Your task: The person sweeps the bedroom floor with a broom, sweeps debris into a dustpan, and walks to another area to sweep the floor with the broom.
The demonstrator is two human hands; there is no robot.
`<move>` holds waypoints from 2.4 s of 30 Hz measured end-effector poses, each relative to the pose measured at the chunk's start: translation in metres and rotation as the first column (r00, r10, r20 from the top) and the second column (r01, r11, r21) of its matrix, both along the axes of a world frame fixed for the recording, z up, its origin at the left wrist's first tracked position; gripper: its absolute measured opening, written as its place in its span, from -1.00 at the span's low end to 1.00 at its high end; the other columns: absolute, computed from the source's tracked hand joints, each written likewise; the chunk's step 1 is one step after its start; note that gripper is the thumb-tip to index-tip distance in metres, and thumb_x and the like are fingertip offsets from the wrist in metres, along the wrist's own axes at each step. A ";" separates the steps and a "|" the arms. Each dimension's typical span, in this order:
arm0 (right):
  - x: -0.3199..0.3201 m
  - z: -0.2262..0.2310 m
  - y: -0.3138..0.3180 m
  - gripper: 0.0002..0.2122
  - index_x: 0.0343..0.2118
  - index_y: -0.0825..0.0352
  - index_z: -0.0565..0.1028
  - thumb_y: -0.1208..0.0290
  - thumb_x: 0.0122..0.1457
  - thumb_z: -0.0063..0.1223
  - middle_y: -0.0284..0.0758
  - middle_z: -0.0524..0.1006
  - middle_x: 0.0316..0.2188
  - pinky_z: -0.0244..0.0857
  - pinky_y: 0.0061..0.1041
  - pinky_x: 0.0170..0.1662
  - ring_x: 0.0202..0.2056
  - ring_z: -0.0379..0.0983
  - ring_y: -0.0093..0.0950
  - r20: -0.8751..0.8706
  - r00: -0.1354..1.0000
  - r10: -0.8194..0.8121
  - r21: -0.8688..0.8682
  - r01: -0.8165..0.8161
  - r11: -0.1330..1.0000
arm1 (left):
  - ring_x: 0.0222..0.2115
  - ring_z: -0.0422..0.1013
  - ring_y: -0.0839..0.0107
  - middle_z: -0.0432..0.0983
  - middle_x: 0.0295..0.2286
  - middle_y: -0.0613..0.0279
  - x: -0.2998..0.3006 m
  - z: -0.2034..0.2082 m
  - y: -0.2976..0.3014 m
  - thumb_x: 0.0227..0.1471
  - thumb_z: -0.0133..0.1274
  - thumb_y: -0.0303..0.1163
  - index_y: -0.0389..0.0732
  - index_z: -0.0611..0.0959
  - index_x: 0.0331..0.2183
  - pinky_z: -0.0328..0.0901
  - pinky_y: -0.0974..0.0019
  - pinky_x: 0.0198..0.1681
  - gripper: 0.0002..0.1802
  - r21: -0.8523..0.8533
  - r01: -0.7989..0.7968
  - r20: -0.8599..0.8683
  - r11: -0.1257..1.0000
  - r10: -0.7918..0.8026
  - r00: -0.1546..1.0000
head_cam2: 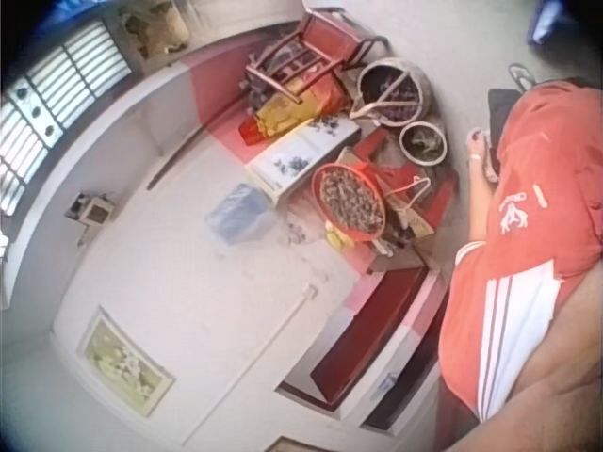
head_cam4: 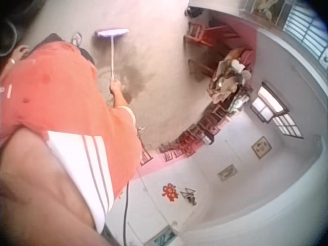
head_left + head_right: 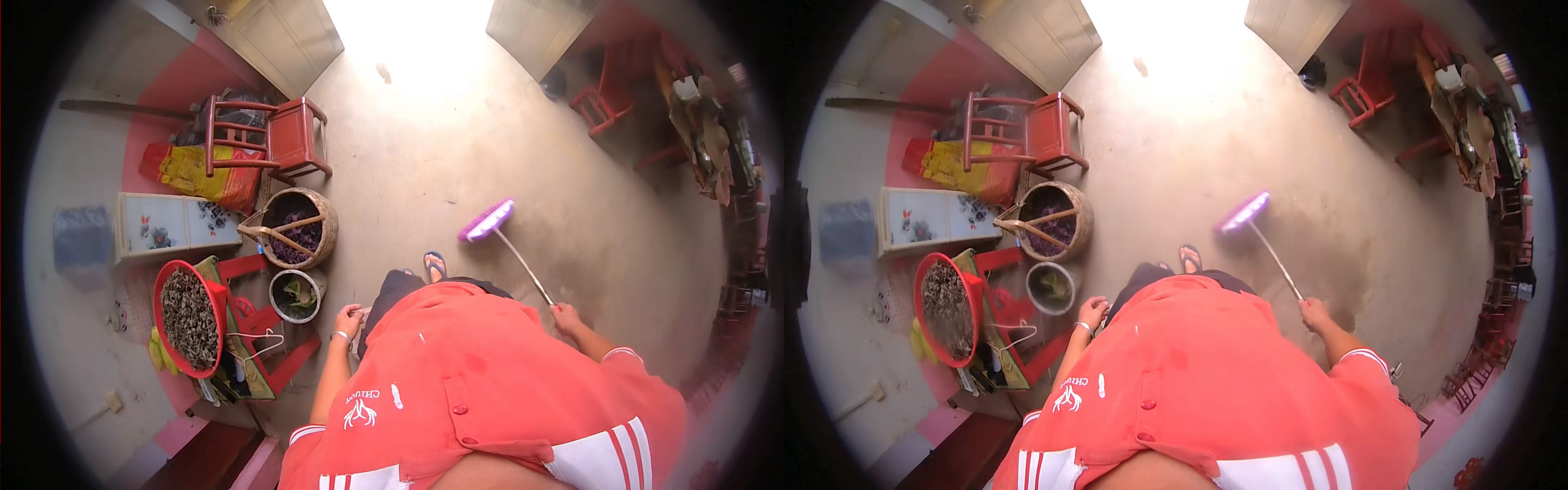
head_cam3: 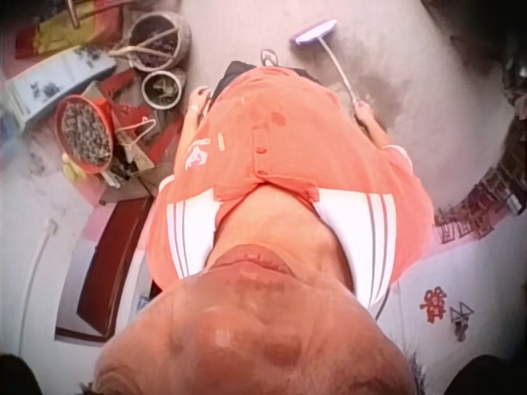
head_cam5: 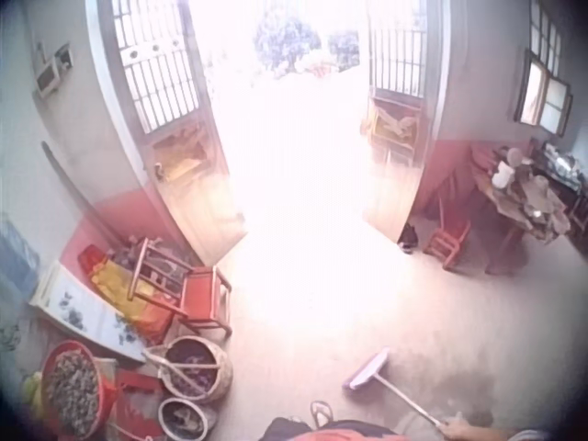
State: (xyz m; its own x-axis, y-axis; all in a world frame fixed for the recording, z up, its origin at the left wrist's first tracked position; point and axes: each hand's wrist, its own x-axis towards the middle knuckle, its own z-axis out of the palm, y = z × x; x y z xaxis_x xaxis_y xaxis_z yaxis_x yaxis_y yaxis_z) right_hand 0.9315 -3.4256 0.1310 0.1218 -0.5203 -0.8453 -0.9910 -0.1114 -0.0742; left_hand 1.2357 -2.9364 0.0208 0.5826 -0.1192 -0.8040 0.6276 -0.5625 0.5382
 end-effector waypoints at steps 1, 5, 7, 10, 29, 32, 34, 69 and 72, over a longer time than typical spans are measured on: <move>0.016 0.003 0.005 -0.71 -0.39 0.35 0.40 0.19 0.02 -0.17 -0.26 0.36 -0.70 0.20 -0.43 -0.67 -0.71 0.32 -0.42 0.060 0.998 -0.004 0.013 0.003 1.000 | -0.47 0.41 0.46 0.48 -0.50 0.17 0.007 -0.004 -0.004 -0.19 0.02 -0.39 -0.30 0.52 -0.37 0.29 0.45 -0.37 -0.74 -0.038 -0.028 0.017 0.999 0.028 0.999; 0.124 -0.021 0.014 -0.70 -0.35 0.33 0.41 0.18 -0.01 -0.15 -0.22 0.41 -0.64 0.25 -0.40 -0.55 -0.62 0.37 -0.38 0.312 0.917 0.250 -0.036 -0.251 0.967 | -0.45 0.42 0.34 0.48 -0.46 0.08 0.026 -0.034 -0.001 -0.16 -0.01 -0.36 -0.26 0.53 -0.37 0.28 0.37 -0.34 -0.76 0.124 0.237 0.138 0.964 -0.253 0.957; 0.211 -0.051 0.014 -0.68 -0.30 0.32 0.41 0.18 -0.03 -0.16 -0.13 0.45 -0.45 0.24 -0.35 -0.32 -0.39 0.38 -0.25 0.307 0.901 0.308 0.055 -0.340 0.939 | -0.44 0.41 0.22 0.48 -0.49 0.07 0.034 -0.049 0.009 -0.15 -0.03 -0.34 -0.20 0.54 -0.37 0.27 0.31 -0.34 -0.77 0.185 0.405 0.057 0.895 -0.421 0.905; 0.358 -0.090 0.027 -0.69 -0.33 0.28 0.42 0.15 -0.01 -0.17 -0.13 0.44 -0.38 0.23 -0.29 -0.26 -0.30 0.36 -0.22 0.292 0.736 0.611 -0.114 -0.608 0.786 | -0.46 0.38 0.16 0.44 -0.52 -0.02 0.059 -0.054 0.023 -0.21 -0.06 -0.28 -0.20 0.52 -0.46 0.24 0.27 -0.38 -0.77 0.231 0.526 0.006 0.819 -0.542 0.841; 0.465 -0.065 -0.027 -0.63 -0.33 0.35 0.43 0.13 -0.02 -0.23 -0.10 0.42 -0.30 0.20 -0.33 -0.17 -0.21 0.33 -0.21 -0.253 0.926 0.280 -0.149 -0.323 0.935 | -0.64 0.35 0.54 0.44 -0.56 0.26 0.410 -0.024 -0.074 -0.09 -0.07 -0.45 -0.24 0.46 -0.33 0.26 0.51 -0.62 -0.81 -0.082 -0.109 -0.150 0.991 0.096 0.984; 0.433 -0.041 -0.036 -0.66 -0.39 0.38 0.43 0.15 0.00 -0.19 -0.09 0.46 -0.45 0.28 -0.35 -0.34 -0.39 0.41 -0.24 -0.216 0.945 0.245 -0.160 -0.282 0.946 | -0.62 0.38 0.50 0.44 -0.56 0.22 0.423 -0.032 -0.095 -0.09 -0.08 -0.41 -0.24 0.46 -0.30 0.27 0.49 -0.61 -0.77 -0.080 0.051 -0.178 0.995 -0.065 0.982; 0.424 -0.029 -0.037 -0.63 -0.48 0.41 0.45 0.13 0.03 -0.21 -0.04 0.44 -0.40 0.24 -0.29 -0.29 -0.33 0.39 -0.19 -0.227 0.952 -0.204 -0.013 0.206 0.978 | -0.65 0.35 0.50 0.43 -0.60 0.25 0.432 -0.041 -0.104 -0.11 -0.05 -0.44 -0.25 0.48 -0.35 0.27 0.46 -0.62 -0.81 -0.075 0.122 -0.192 0.990 -0.135 0.972; 0.505 -0.070 -0.265 -0.64 -0.37 0.37 0.46 0.14 -0.01 -0.20 -0.07 0.45 -0.38 0.25 -0.30 -0.26 -0.31 0.39 -0.20 -0.213 0.975 -0.055 -0.010 0.054 0.998 | -0.49 0.39 0.45 0.44 -0.48 0.19 0.558 -0.034 -0.390 -0.14 -0.03 -0.49 -0.31 0.47 -0.36 0.34 0.42 -0.43 -0.80 -0.028 0.297 -0.155 0.954 -0.298 0.942; 0.511 -0.036 -0.261 -0.66 -0.45 0.38 0.47 0.16 -0.01 -0.21 -0.11 0.46 -0.44 0.29 -0.36 -0.32 -0.41 0.42 -0.27 -0.215 0.954 -0.208 0.054 0.224 0.973 | -0.51 0.40 0.46 0.44 -0.50 0.20 0.587 -0.055 -0.426 -0.15 -0.01 -0.47 -0.29 0.48 -0.36 0.34 0.43 -0.45 -0.80 -0.076 0.403 -0.111 0.912 -0.409 0.906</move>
State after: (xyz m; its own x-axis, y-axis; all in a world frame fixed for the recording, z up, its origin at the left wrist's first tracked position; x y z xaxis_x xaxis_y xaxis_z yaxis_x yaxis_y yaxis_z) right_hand 1.4423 -3.6864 0.0946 -0.1675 -0.4475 -0.8785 -0.9853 0.1053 0.1342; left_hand 1.8225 -3.3627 -0.0343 0.3734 -0.3662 -0.8523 0.4132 -0.7569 0.5062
